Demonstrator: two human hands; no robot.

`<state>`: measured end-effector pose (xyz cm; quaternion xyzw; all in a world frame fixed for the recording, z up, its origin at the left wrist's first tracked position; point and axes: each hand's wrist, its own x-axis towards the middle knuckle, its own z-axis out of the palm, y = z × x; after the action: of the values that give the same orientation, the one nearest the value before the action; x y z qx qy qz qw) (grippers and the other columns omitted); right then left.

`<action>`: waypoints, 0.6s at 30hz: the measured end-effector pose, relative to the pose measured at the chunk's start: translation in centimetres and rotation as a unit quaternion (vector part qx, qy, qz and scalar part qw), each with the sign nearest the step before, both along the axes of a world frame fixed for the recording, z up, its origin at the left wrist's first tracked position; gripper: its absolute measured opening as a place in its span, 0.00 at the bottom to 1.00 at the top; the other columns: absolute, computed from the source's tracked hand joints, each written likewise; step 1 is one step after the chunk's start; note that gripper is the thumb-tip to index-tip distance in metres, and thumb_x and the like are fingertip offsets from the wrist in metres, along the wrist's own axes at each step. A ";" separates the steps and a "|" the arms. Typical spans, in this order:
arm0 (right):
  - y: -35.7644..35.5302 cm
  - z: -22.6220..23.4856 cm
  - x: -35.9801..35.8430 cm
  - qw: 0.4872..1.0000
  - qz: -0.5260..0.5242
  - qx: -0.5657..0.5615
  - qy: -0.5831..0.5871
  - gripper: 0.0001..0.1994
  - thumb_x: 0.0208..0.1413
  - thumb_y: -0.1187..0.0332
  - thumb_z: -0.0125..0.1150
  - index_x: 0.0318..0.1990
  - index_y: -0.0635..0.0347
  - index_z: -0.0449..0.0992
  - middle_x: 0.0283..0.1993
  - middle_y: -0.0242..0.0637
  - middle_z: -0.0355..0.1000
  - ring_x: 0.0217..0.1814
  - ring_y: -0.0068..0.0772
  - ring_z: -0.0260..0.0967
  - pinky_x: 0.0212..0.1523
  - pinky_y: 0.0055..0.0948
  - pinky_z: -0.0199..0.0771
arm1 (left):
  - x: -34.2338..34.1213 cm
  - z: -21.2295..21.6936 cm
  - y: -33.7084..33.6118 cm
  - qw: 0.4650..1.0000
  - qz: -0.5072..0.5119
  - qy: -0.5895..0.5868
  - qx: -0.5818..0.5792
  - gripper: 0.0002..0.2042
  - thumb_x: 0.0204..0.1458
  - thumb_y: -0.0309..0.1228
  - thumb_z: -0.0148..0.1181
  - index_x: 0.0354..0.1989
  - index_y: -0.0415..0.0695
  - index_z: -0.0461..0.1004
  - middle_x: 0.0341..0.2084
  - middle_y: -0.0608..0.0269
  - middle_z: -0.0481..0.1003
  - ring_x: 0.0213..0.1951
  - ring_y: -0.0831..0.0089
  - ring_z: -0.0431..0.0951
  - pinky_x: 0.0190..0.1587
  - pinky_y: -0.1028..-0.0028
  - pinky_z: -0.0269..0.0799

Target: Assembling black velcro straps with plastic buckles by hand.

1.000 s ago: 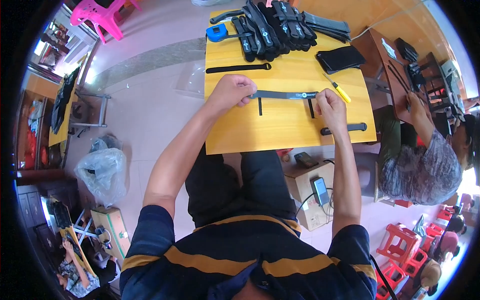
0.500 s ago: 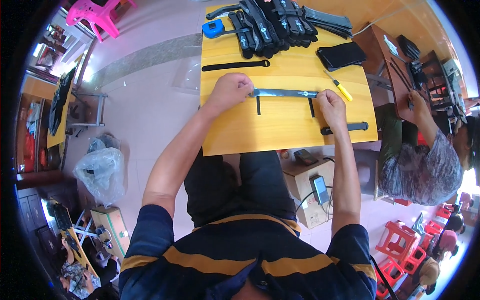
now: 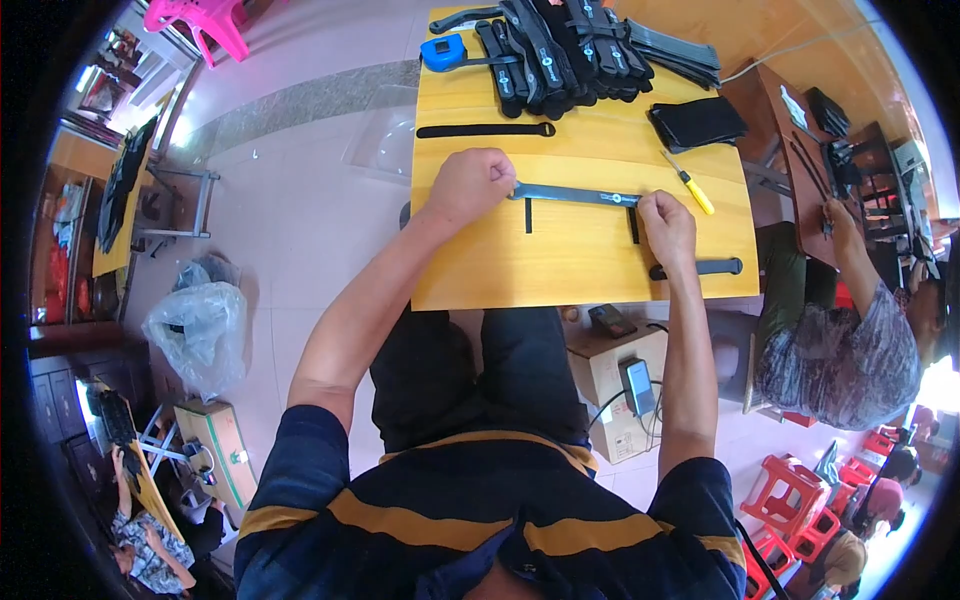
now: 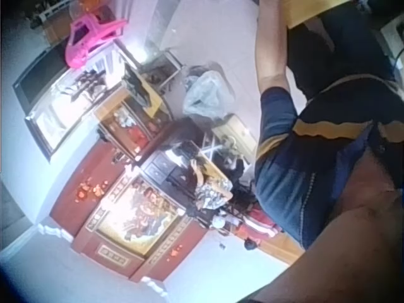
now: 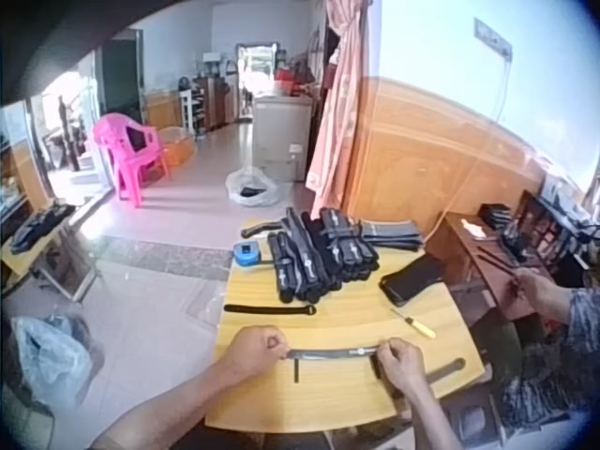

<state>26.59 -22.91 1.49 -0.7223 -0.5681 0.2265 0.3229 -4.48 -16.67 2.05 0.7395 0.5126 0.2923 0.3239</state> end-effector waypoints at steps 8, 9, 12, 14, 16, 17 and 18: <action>0.3 -0.8 0.7 0.999 -0.008 0.006 0.036 0.15 0.61 0.61 0.58 0.28 0.63 0.74 0.19 0.36 0.69 0.22 0.23 0.64 0.28 0.30 0.67 | 0.3 0.0 -0.1 1.000 0.010 0.018 -0.009 0.05 0.47 0.30 0.64 0.27 0.44 0.81 0.23 0.57 0.80 0.28 0.62 0.81 0.34 0.66 0.76; 0.3 -0.8 0.7 0.999 -0.008 0.006 0.036 0.15 0.61 0.61 0.58 0.28 0.63 0.74 0.19 0.36 0.69 0.22 0.23 0.64 0.28 0.30 0.67 | 0.3 0.1 -0.1 1.000 0.011 0.019 -0.008 0.05 0.47 0.31 0.64 0.27 0.44 0.81 0.23 0.57 0.80 0.28 0.62 0.81 0.34 0.66 0.76; 0.3 -0.7 0.7 1.000 -0.008 -0.001 0.026 0.15 0.61 0.61 0.58 0.27 0.63 0.74 0.19 0.36 0.69 0.22 0.23 0.63 0.28 0.30 0.67 | 0.4 0.2 -0.2 0.999 0.013 0.031 -0.008 0.05 0.48 0.31 0.63 0.26 0.44 0.81 0.23 0.58 0.80 0.28 0.61 0.81 0.34 0.65 0.76; 0.3 -0.8 0.8 1.000 -0.010 0.002 0.024 0.15 0.61 0.61 0.58 0.28 0.63 0.74 0.19 0.36 0.69 0.22 0.23 0.63 0.28 0.30 0.67 | 0.4 0.1 -0.2 0.999 0.012 0.031 -0.005 0.05 0.48 0.31 0.63 0.26 0.44 0.81 0.23 0.58 0.80 0.28 0.60 0.81 0.34 0.65 0.76; 0.3 -0.9 0.8 1.000 -0.009 0.006 0.027 0.15 0.61 0.61 0.58 0.28 0.63 0.74 0.19 0.36 0.69 0.22 0.24 0.63 0.28 0.30 0.67 | 0.5 0.1 -0.2 0.999 0.012 0.031 -0.002 0.05 0.48 0.31 0.63 0.26 0.45 0.81 0.23 0.58 0.80 0.28 0.60 0.81 0.35 0.65 0.76; 0.3 -1.0 0.8 0.999 -0.009 0.009 0.031 0.15 0.61 0.60 0.57 0.28 0.63 0.74 0.19 0.37 0.69 0.22 0.25 0.64 0.28 0.31 0.67 | 0.5 0.0 -0.1 0.999 0.015 0.032 -0.002 0.05 0.48 0.31 0.63 0.26 0.45 0.81 0.23 0.57 0.80 0.28 0.59 0.81 0.35 0.64 0.76; 0.3 -0.9 0.8 0.999 -0.008 0.009 0.031 0.15 0.61 0.60 0.57 0.28 0.63 0.74 0.19 0.37 0.69 0.22 0.25 0.64 0.28 0.31 0.67 | 0.6 0.0 -0.1 0.999 0.019 0.034 -0.002 0.05 0.48 0.31 0.63 0.26 0.45 0.81 0.23 0.57 0.80 0.28 0.59 0.81 0.35 0.64 0.76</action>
<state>27.39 -22.64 0.59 -0.7164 -0.5541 0.2409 0.3489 -3.89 -16.79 2.08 0.7387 0.5378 0.2722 0.3017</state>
